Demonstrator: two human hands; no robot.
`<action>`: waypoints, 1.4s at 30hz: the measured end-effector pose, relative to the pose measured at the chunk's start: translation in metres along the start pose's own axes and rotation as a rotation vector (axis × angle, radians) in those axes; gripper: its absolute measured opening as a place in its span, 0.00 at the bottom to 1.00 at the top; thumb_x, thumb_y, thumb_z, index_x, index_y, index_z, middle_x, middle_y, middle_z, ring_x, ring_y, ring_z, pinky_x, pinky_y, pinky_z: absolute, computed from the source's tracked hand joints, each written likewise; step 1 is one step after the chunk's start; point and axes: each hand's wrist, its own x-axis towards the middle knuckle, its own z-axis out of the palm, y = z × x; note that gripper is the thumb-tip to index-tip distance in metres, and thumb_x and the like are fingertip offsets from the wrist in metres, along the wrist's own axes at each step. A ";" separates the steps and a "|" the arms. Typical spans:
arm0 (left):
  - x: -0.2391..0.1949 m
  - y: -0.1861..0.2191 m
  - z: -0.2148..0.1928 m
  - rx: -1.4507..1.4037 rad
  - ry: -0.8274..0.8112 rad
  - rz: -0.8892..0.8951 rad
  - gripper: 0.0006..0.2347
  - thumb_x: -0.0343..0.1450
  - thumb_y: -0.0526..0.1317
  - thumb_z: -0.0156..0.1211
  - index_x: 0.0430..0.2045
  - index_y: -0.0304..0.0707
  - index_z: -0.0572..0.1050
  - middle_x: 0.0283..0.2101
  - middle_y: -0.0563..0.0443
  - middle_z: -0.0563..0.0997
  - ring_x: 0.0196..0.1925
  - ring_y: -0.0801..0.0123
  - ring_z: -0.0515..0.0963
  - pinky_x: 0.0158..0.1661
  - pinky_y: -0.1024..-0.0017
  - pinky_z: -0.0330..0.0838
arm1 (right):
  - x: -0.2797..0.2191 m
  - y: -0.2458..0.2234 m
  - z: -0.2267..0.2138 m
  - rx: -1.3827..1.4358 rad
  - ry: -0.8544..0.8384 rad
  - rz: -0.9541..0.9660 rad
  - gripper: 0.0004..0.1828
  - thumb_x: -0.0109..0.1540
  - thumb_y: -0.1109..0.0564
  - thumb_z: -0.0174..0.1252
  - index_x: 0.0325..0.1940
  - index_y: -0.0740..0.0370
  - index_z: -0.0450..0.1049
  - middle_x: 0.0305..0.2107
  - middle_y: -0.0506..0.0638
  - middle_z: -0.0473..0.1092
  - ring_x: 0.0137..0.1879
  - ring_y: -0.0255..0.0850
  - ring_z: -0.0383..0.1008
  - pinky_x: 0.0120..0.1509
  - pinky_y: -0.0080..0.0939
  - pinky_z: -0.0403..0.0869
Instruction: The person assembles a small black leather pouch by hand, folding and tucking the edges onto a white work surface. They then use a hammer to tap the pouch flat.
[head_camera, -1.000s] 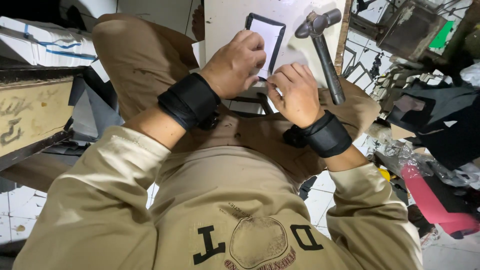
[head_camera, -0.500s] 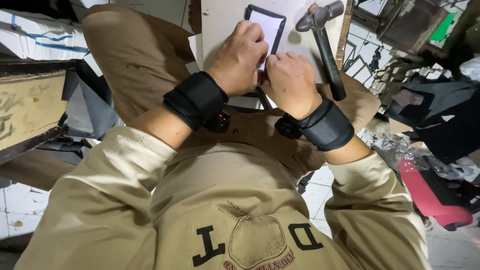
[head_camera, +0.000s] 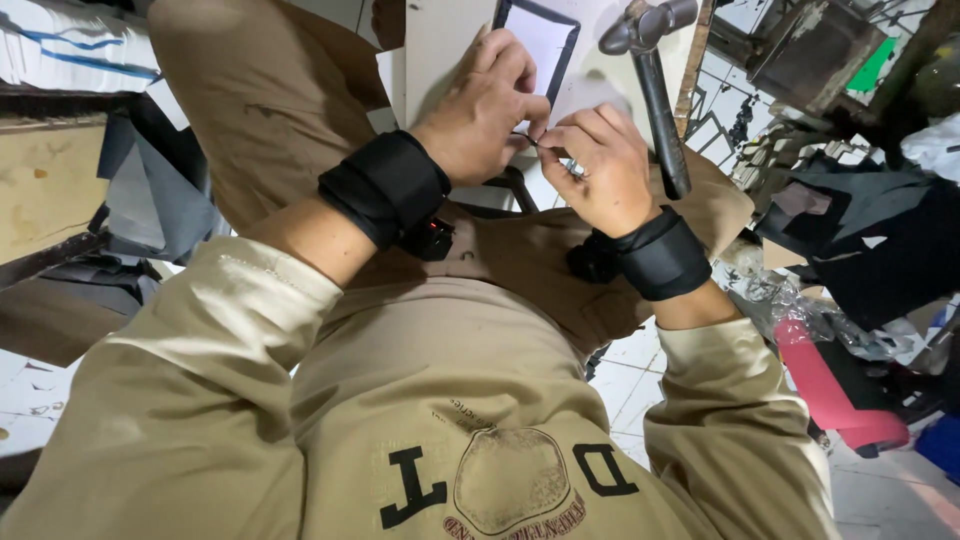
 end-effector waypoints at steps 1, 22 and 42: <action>-0.001 0.001 0.000 -0.004 0.000 -0.004 0.08 0.60 0.33 0.75 0.26 0.46 0.80 0.47 0.49 0.68 0.61 0.53 0.62 0.66 0.57 0.57 | 0.000 -0.001 0.000 0.001 -0.005 0.001 0.06 0.61 0.62 0.68 0.40 0.59 0.78 0.37 0.47 0.74 0.44 0.48 0.70 0.49 0.46 0.69; 0.005 -0.012 0.007 0.056 0.063 0.034 0.06 0.64 0.31 0.68 0.30 0.34 0.76 0.47 0.44 0.71 0.60 0.53 0.67 0.65 0.61 0.64 | 0.025 0.000 0.007 -0.157 -0.239 0.064 0.11 0.56 0.56 0.69 0.35 0.62 0.74 0.26 0.55 0.72 0.37 0.56 0.74 0.42 0.54 0.70; 0.011 -0.003 -0.009 -0.114 -0.039 -0.039 0.08 0.60 0.34 0.73 0.14 0.42 0.75 0.46 0.51 0.71 0.61 0.57 0.66 0.63 0.64 0.63 | 0.010 0.006 -0.004 0.127 -0.097 0.023 0.06 0.63 0.65 0.65 0.44 0.59 0.78 0.40 0.49 0.73 0.49 0.51 0.69 0.55 0.47 0.69</action>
